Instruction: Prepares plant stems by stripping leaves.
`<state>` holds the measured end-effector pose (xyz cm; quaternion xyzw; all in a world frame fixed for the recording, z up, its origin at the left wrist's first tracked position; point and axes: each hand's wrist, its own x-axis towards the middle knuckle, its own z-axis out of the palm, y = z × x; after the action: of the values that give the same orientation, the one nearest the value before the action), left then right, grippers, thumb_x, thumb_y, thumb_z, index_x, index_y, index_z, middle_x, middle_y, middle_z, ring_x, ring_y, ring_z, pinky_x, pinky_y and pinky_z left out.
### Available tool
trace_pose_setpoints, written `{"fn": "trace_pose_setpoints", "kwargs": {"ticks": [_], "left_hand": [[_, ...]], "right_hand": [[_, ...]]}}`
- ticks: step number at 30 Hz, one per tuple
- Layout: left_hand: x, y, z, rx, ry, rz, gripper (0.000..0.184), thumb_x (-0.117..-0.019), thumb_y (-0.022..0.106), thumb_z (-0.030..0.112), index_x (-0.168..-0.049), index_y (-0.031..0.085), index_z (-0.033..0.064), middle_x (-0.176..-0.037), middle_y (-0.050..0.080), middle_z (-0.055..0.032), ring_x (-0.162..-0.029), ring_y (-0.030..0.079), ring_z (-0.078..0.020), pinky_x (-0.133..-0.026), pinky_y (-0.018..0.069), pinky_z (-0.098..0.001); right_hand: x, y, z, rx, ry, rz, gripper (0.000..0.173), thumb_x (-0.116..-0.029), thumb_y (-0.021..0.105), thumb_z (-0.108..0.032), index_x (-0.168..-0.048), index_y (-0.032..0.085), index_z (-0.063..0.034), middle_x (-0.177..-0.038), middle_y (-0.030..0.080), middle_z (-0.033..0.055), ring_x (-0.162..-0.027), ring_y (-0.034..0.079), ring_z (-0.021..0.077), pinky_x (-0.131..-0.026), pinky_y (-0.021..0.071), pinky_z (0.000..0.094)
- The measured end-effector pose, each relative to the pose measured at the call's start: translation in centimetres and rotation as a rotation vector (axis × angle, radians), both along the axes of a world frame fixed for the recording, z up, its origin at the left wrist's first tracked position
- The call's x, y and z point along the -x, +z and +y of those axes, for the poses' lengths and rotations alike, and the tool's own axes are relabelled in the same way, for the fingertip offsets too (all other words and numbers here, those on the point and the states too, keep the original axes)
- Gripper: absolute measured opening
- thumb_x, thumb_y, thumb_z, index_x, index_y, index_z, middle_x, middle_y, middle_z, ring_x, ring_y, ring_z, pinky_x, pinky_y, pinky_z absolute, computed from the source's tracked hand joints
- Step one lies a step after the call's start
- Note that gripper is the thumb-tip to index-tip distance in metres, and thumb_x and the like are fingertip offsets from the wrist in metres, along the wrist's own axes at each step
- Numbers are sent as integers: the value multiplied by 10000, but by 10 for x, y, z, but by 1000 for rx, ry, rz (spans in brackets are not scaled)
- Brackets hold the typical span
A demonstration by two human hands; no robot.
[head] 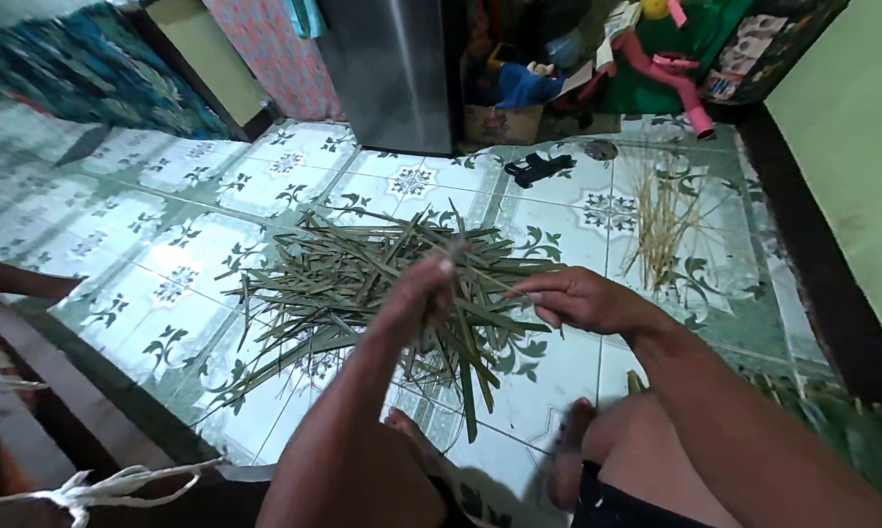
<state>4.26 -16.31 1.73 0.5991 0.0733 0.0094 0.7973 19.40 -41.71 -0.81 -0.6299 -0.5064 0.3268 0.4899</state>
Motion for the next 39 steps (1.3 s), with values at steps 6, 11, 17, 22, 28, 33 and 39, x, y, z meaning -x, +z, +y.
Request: {"fn": "trace_pose_setpoints", "kwargs": {"ticks": [6, 11, 17, 22, 28, 33, 39], "left_hand": [[1, 9, 50, 123, 464, -133, 355, -1085, 406, 399, -1372, 546, 241, -566, 427, 88, -390, 402, -16, -383, 408, -176], [-2, -8, 16, -154, 280, -52, 320, -1080, 411, 264, -1282, 588, 90, -668, 560, 20, -513, 554, -74, -496, 527, -234], [-9, -14, -43, -316, -148, 76, 355, -1083, 445, 191, -1391, 511, 28, -678, 529, 35, -523, 492, -46, -492, 436, -197], [-15, -9, -12, -44, 38, -26, 406, -1061, 448, 246, -1432, 540, 110, -607, 507, 65, -458, 460, -18, -449, 428, -173], [-15, -13, -15, 0, -101, 27, 435, -1033, 466, 231, -1439, 538, 92, -575, 505, 62, -444, 463, -22, -440, 420, -174], [-13, -4, 17, 146, 26, -132, 438, -1019, 532, 423, -1356, 595, 150, -524, 469, 82, -397, 460, -20, -411, 436, -180], [-4, 0, 32, 119, 162, -166, 373, -1061, 435, 359, -1311, 607, 144, -537, 466, 105, -397, 436, 10, -403, 415, -149]], "right_hand": [[-11, -2, -9, 87, -97, -9, 336, -1090, 411, -179, -1290, 654, -60, -658, 575, -80, -478, 414, -21, -446, 350, 154], [-7, -1, 2, 187, -225, 20, 304, -1108, 369, -175, -1232, 611, -38, -829, 670, -17, -531, 530, 25, -510, 479, 199], [7, 0, 13, 120, -217, -81, 296, -1083, 443, -201, -1203, 668, -51, -725, 577, -56, -558, 479, 5, -529, 429, 187], [7, -2, 7, 66, -85, 5, 308, -1086, 434, -187, -1214, 682, -56, -664, 551, -104, -515, 426, -41, -482, 364, 136], [3, -4, 6, 38, -39, -7, 326, -1103, 408, -188, -1258, 662, -56, -698, 599, -91, -499, 418, -38, -458, 351, 137], [1, 0, 2, 47, -21, -47, 326, -1101, 415, -194, -1256, 675, -72, -691, 586, -100, -510, 421, -41, -476, 363, 135], [-6, 0, -8, 51, -46, -94, 324, -1093, 426, -202, -1236, 691, -84, -692, 589, -102, -514, 428, -41, -477, 365, 141]]}}
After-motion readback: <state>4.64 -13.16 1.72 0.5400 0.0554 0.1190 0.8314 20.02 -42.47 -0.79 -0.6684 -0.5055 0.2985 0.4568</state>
